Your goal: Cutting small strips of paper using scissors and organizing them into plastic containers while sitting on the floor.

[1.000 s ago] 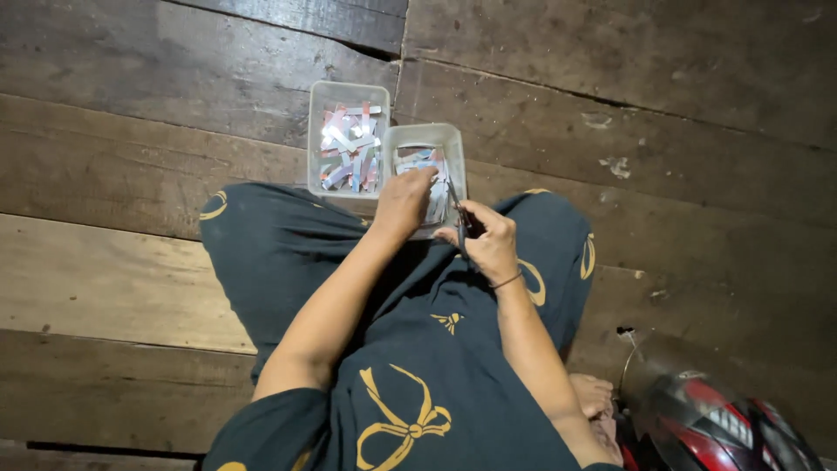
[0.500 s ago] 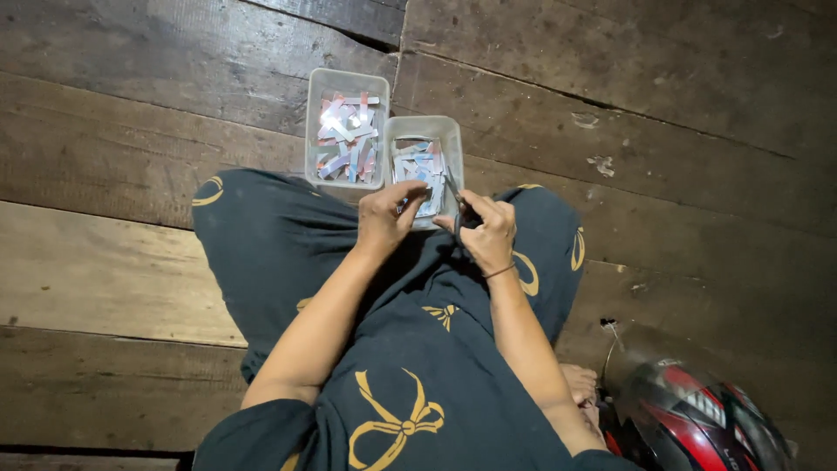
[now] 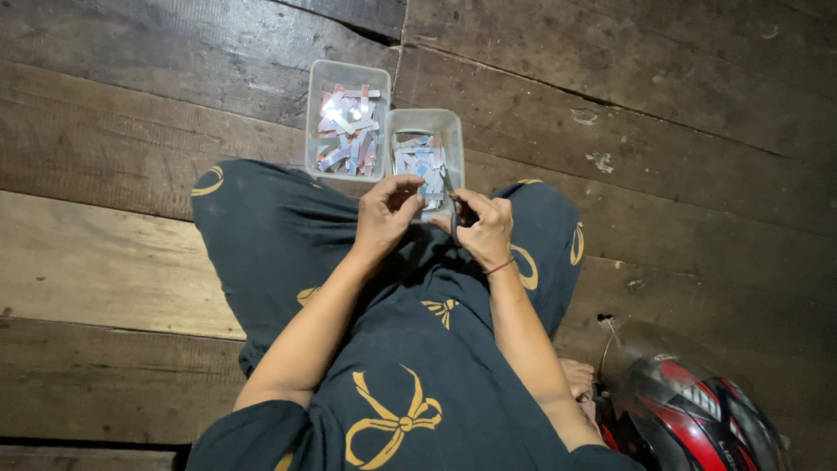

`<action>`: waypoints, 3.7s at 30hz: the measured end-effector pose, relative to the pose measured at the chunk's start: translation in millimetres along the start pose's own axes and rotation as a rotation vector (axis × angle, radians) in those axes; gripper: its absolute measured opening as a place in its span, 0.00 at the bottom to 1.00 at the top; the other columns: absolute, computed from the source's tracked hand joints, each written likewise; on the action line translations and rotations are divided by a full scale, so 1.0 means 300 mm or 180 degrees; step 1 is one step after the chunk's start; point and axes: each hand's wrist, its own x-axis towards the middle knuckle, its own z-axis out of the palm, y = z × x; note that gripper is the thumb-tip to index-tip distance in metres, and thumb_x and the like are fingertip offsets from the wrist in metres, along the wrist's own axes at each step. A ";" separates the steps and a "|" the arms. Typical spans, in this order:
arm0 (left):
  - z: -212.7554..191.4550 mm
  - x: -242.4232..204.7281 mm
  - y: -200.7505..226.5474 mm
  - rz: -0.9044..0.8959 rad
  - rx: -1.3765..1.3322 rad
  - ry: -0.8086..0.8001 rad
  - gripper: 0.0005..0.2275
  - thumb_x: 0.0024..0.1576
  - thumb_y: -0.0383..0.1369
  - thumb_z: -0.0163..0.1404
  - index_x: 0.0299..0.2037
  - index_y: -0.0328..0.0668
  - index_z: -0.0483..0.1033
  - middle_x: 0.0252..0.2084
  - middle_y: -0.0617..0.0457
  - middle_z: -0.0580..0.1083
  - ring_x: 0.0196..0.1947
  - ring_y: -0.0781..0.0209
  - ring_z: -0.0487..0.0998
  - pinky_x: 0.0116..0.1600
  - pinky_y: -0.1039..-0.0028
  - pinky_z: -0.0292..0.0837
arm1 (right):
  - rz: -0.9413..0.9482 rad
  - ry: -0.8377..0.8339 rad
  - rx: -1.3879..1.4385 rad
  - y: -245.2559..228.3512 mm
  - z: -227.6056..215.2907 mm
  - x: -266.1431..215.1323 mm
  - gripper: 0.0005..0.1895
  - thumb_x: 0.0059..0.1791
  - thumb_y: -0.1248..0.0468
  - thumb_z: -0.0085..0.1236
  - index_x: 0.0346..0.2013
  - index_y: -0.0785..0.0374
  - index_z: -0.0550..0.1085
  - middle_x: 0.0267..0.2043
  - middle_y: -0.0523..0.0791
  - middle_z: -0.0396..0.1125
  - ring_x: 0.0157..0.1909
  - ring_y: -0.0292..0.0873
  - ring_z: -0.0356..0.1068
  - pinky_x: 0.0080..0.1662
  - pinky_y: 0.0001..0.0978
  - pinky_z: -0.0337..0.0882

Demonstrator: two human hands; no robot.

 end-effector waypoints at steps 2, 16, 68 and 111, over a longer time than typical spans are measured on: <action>-0.015 -0.011 -0.033 -0.0150 -0.0153 -0.0073 0.12 0.55 0.22 0.58 0.48 0.42 0.83 0.36 0.47 0.79 0.34 0.56 0.84 0.40 0.67 0.80 | -0.0024 -0.0105 -0.0006 0.014 0.008 -0.007 0.24 0.37 0.44 0.78 0.39 0.51 0.80 0.24 0.38 0.73 0.27 0.40 0.74 0.39 0.25 0.66; 0.004 -0.002 -0.123 -0.0141 -0.0762 -0.0130 0.15 0.55 0.18 0.58 0.52 0.38 0.77 0.39 0.43 0.80 0.36 0.56 0.84 0.40 0.70 0.81 | -0.0103 -0.0404 -0.0178 -0.042 0.005 -0.012 0.27 0.36 0.39 0.76 0.38 0.50 0.78 0.27 0.37 0.73 0.30 0.37 0.74 0.43 0.29 0.57; -0.052 0.021 -0.067 -0.0334 -0.0490 -0.0588 0.16 0.54 0.24 0.60 0.52 0.44 0.74 0.37 0.49 0.82 0.39 0.66 0.80 0.44 0.78 0.75 | 0.0362 -0.0820 0.0874 -0.030 -0.016 0.016 0.19 0.37 0.52 0.80 0.34 0.55 0.80 0.18 0.41 0.68 0.22 0.39 0.71 0.32 0.24 0.67; -0.035 0.038 -0.178 -0.0675 -0.1006 0.0084 0.19 0.49 0.22 0.66 0.50 0.38 0.74 0.36 0.50 0.79 0.31 0.72 0.79 0.35 0.86 0.77 | 0.0823 -0.0977 0.0968 0.032 0.014 -0.013 0.20 0.34 0.49 0.80 0.36 0.48 0.83 0.18 0.41 0.70 0.23 0.38 0.68 0.34 0.25 0.64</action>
